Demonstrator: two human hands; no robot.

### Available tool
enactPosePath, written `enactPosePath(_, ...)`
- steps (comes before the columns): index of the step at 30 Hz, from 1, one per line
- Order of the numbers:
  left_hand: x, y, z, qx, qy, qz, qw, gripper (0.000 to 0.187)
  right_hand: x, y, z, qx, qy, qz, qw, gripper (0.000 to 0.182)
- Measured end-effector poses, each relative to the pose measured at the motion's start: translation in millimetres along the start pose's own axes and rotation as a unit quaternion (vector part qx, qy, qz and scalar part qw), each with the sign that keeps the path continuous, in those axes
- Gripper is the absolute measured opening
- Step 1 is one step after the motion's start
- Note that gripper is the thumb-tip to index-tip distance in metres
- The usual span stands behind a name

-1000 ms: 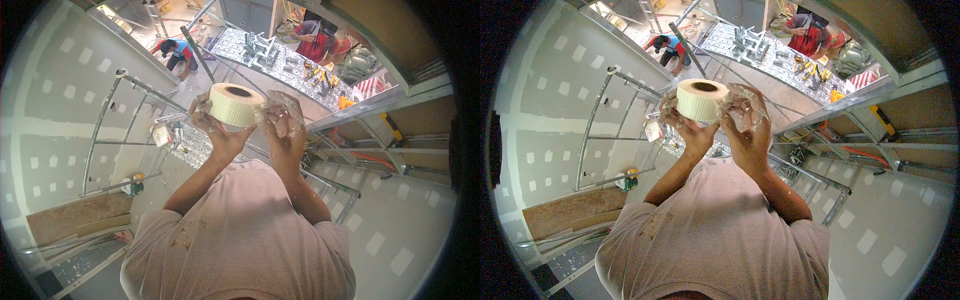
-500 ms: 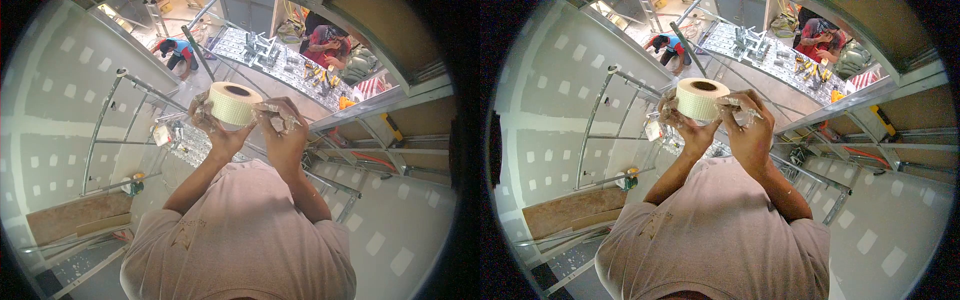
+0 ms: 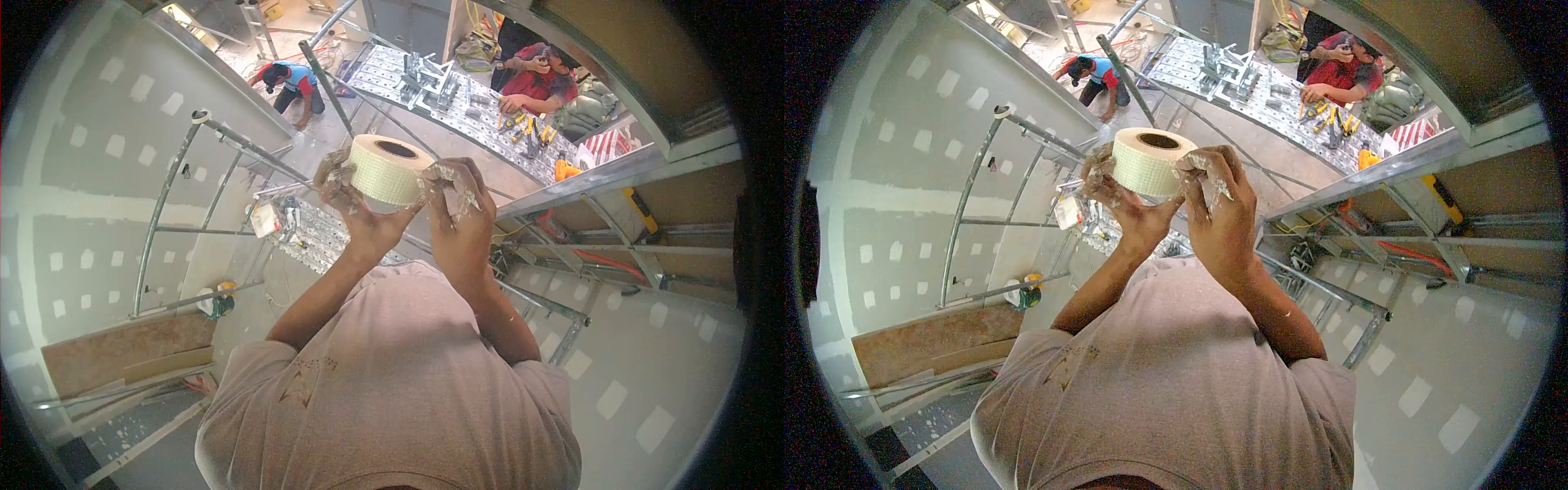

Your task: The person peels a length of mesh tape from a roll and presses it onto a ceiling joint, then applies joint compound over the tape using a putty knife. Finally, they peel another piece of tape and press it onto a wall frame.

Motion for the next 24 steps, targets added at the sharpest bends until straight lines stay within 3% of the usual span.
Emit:
enactPosePath(13,-6.7,8.8,14.1,0.056,0.037,0.074,0.995,0.111,1.0,-1.7,0.1,-0.033,-0.037,-0.008,0.999,0.019)
enactPosePath(18,-14.9,14.7,49.5,0.098,0.146,0.126,0.976,0.112,1.2,-1.1,0.3,-0.033,-0.045,-0.014,0.998,0.022)
enactPosePath(24,-9.3,13.0,24.2,0.065,0.063,0.080,0.993,0.114,2.1,-1.4,-1.1,-0.036,-0.055,-0.009,0.998,0.024)
Point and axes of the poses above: each hand's wrist, its own y-axis towards the middle knuckle, its own x-axis out of the palm, z = x × y, the point moved 5 cm from there along y, towards the middle knuckle, and after that the axes turned 9 degrees about -z, right-handed, at the moved point
